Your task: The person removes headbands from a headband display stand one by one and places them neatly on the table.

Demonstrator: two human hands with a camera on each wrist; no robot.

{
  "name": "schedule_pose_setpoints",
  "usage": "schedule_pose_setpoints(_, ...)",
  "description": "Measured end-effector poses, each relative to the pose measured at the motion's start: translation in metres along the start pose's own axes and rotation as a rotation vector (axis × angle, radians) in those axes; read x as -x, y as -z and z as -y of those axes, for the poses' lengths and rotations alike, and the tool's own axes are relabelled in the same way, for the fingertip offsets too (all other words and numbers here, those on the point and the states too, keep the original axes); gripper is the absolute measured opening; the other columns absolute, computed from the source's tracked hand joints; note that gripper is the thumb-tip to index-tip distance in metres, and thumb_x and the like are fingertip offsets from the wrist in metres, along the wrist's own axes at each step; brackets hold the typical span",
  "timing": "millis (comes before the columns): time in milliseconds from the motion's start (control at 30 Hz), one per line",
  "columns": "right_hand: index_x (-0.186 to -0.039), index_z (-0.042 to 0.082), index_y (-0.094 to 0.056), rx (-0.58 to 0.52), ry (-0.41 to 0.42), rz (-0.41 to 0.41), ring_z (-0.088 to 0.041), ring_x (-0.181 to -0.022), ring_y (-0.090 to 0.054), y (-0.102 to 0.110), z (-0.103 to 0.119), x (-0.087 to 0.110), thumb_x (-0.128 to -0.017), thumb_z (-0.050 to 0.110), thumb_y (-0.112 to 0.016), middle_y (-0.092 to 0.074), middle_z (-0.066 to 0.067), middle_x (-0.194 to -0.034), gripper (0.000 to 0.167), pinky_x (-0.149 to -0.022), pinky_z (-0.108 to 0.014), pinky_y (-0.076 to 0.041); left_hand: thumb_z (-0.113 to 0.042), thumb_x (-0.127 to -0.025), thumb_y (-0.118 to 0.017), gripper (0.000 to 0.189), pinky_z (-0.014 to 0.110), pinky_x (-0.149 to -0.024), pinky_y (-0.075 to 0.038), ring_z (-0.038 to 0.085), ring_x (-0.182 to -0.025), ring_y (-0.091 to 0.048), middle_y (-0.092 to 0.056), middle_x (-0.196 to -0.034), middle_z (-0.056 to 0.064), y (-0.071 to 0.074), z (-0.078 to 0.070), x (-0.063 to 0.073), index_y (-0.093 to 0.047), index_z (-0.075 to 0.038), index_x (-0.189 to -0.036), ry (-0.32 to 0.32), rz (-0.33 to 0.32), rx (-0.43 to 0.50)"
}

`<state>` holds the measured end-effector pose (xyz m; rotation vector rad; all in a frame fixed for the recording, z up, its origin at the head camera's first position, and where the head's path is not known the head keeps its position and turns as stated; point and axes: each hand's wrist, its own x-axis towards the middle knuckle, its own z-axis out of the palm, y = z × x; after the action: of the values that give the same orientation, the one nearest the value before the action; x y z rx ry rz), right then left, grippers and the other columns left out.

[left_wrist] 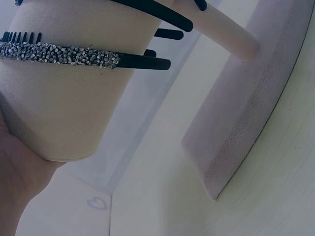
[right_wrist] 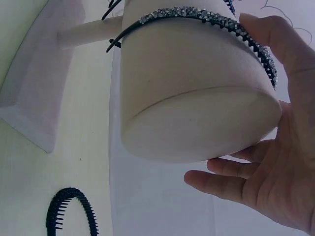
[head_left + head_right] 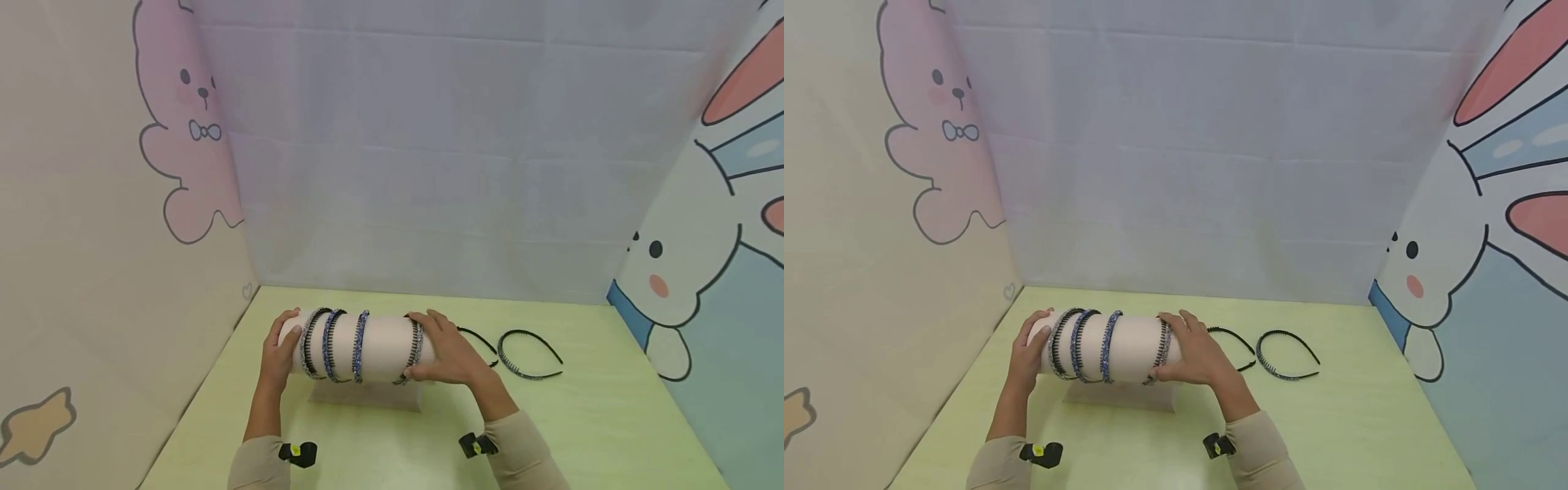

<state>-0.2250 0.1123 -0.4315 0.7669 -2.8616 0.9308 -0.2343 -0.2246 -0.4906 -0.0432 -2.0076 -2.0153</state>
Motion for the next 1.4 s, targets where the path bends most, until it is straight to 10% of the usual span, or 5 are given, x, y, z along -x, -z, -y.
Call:
schedule_pose_setpoints(200,-0.144,0.024,-0.027,-0.201,0.008,-0.008,-0.025,-0.111,-0.043,-0.004,-0.009,0.003,-0.059,0.050,-0.082,-0.026,-0.007,-0.143,0.105,-0.078,-0.043,-0.044,-0.018,-0.095,-0.053,0.034,0.028,-0.077,-0.042,0.020,-0.104,-0.047,-0.043,-0.137,0.006,-0.001,-0.002,0.000,-0.048,-0.007,-0.127,0.006,-0.007,-0.004)
schedule_pose_setpoints(433,-0.145,0.032,-0.027,-0.187,0.028,-0.024,-0.036,-0.121,-0.038,-0.009,-0.015,0.004,-0.056,0.054,-0.083,-0.019,-0.013,-0.148,0.107,-0.080,-0.051,-0.043,-0.015,-0.096,-0.052,0.033,0.027,-0.079,-0.040,0.019,-0.107,-0.046,-0.041,-0.139,0.007,-0.001,-0.004,-0.001,-0.046,-0.005,-0.127,0.008,0.007,0.010)
schedule_pose_setpoints(867,-0.144,0.023,-0.024,-0.560,0.021,-0.007,-0.036,-0.110,-0.044,-0.010,-0.025,0.010,-0.066,0.020,-0.085,-0.034,-0.013,-0.135,0.099,-0.067,-0.036,-0.051,-0.016,-0.096,-0.052,0.033,0.027,-0.078,-0.042,0.020,-0.108,-0.047,-0.042,-0.138,0.007,-0.002,0.002,-0.003,-0.046,-0.003,-0.126,-0.013,0.001,0.026)
schedule_pose_setpoints(1400,-0.140,-0.001,-0.013,-0.898,0.166,-0.051,-0.048,-0.118,-0.031,-0.012,-0.028,0.018,-0.068,-0.014,-0.073,-0.023,-0.029,-0.134,0.095,-0.073,-0.046,-0.050,-0.009,-0.097,-0.049,0.032,0.026,-0.084,-0.039,0.016,-0.116,-0.041,-0.038,-0.142,0.007,0.000,0.002,-0.003,-0.043,-0.001,-0.127,0.022,0.012,0.055)
